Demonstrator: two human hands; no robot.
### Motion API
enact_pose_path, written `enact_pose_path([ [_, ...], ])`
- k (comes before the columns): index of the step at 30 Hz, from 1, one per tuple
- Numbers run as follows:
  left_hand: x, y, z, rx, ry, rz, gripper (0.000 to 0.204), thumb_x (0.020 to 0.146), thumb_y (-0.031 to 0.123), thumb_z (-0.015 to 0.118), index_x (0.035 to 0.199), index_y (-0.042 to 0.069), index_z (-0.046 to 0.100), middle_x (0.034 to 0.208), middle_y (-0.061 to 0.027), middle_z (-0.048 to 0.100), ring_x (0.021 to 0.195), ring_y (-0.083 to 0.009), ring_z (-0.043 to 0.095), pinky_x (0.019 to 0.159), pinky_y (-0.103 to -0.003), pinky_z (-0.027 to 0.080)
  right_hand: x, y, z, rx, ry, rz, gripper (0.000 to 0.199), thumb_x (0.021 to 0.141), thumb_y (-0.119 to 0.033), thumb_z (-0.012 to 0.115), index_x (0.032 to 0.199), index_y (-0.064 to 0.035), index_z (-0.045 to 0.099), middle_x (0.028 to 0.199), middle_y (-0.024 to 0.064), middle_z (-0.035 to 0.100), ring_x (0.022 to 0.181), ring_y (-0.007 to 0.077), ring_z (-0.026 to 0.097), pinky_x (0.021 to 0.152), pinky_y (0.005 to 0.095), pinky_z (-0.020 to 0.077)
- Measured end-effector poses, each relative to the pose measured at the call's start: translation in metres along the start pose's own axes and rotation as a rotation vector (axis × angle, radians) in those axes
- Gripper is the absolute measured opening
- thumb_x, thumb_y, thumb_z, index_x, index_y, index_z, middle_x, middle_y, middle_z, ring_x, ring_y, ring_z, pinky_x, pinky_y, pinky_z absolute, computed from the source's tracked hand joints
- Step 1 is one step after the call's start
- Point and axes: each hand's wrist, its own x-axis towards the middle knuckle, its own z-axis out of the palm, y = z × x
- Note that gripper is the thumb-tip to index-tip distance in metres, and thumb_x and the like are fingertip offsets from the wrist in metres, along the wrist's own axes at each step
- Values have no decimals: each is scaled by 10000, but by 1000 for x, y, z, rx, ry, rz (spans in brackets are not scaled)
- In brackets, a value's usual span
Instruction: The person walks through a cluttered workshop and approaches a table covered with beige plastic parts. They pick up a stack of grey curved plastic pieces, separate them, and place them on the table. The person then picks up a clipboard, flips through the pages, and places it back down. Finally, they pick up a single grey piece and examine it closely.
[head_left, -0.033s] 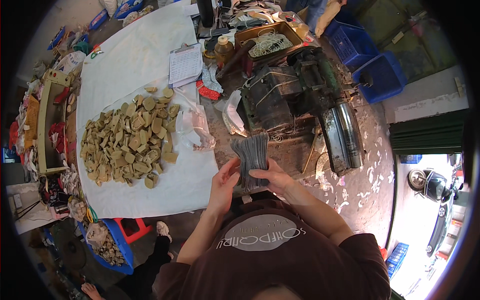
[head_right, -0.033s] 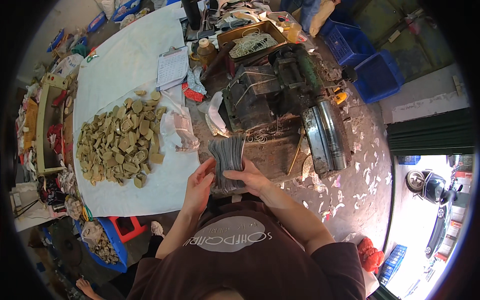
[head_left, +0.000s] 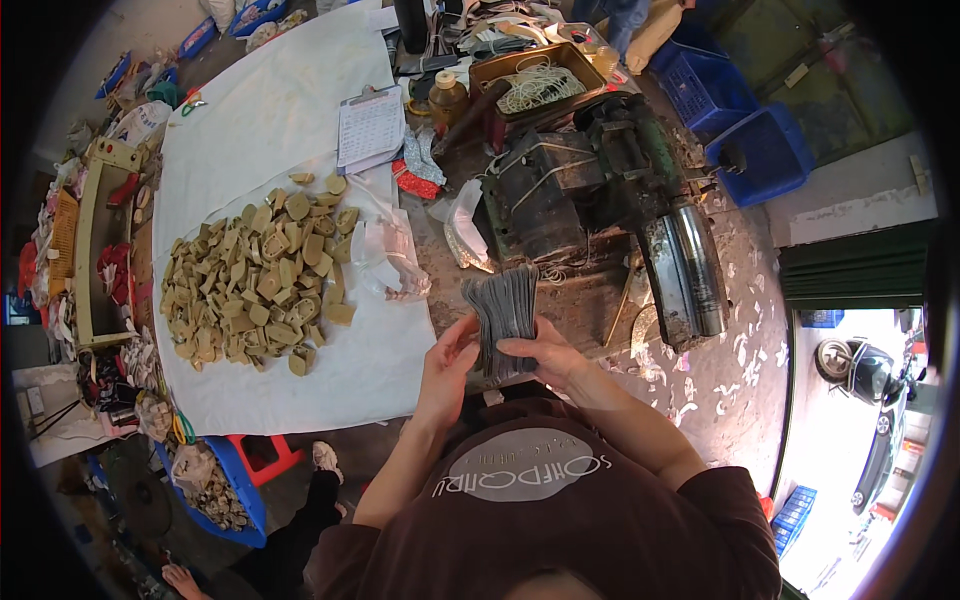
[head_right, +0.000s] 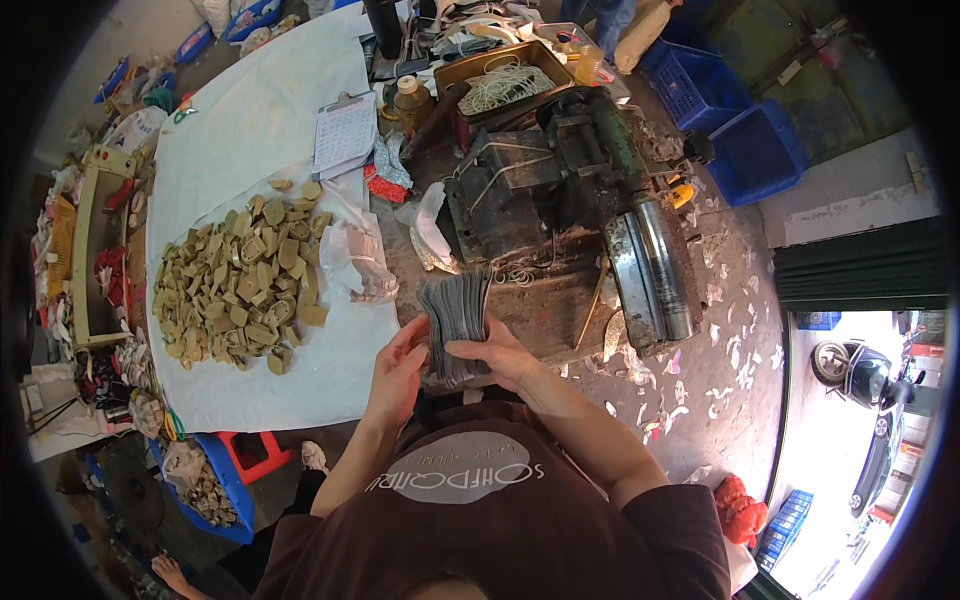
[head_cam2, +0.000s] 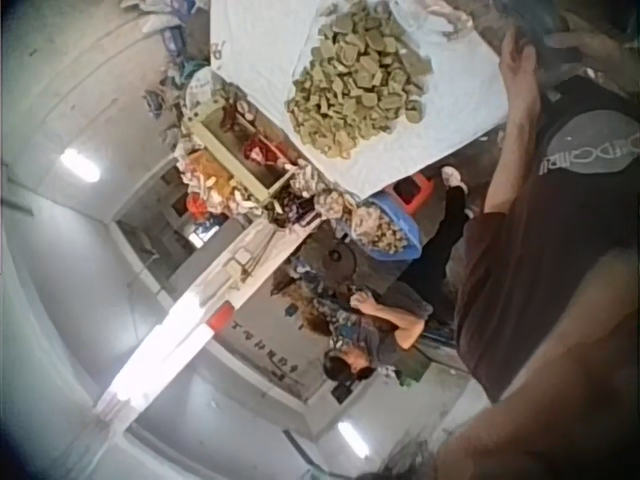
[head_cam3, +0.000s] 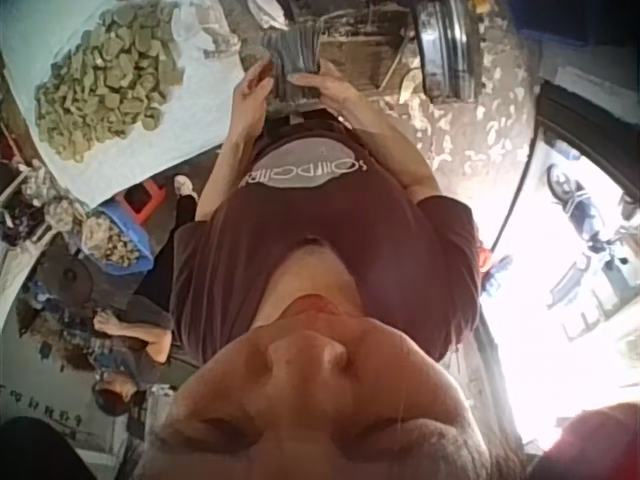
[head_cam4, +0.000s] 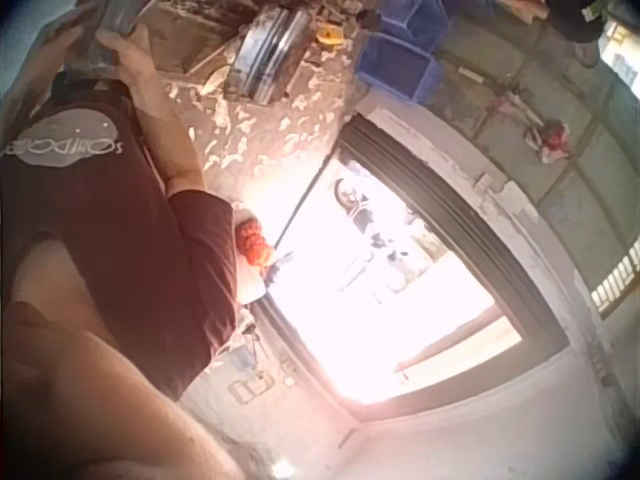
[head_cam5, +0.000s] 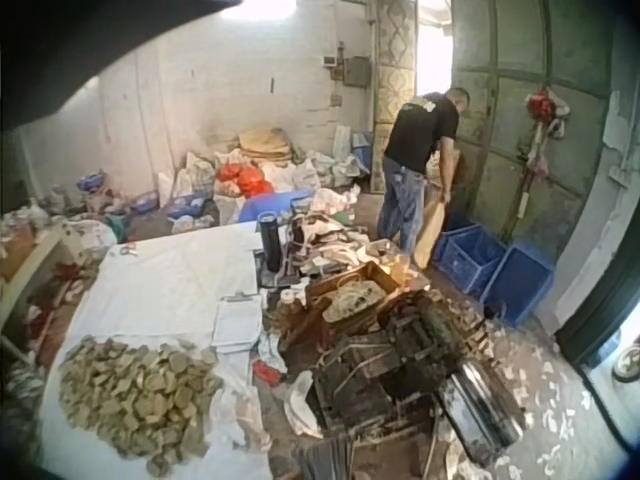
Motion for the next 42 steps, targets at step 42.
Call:
enact_pose_path([
  [42, 0, -11, -19, -688, -7, -175, 161, 876, 164, 556, 970, 34, 562, 956, -125, 626, 954, -275, 596, 882, -405, 468, -20, -1, -17, 227, 22, -128, 482, 719, -118, 679, 1151, 6, 505, 1015, 128, 601, 982, 287, 600, 837, 456, 516],
])
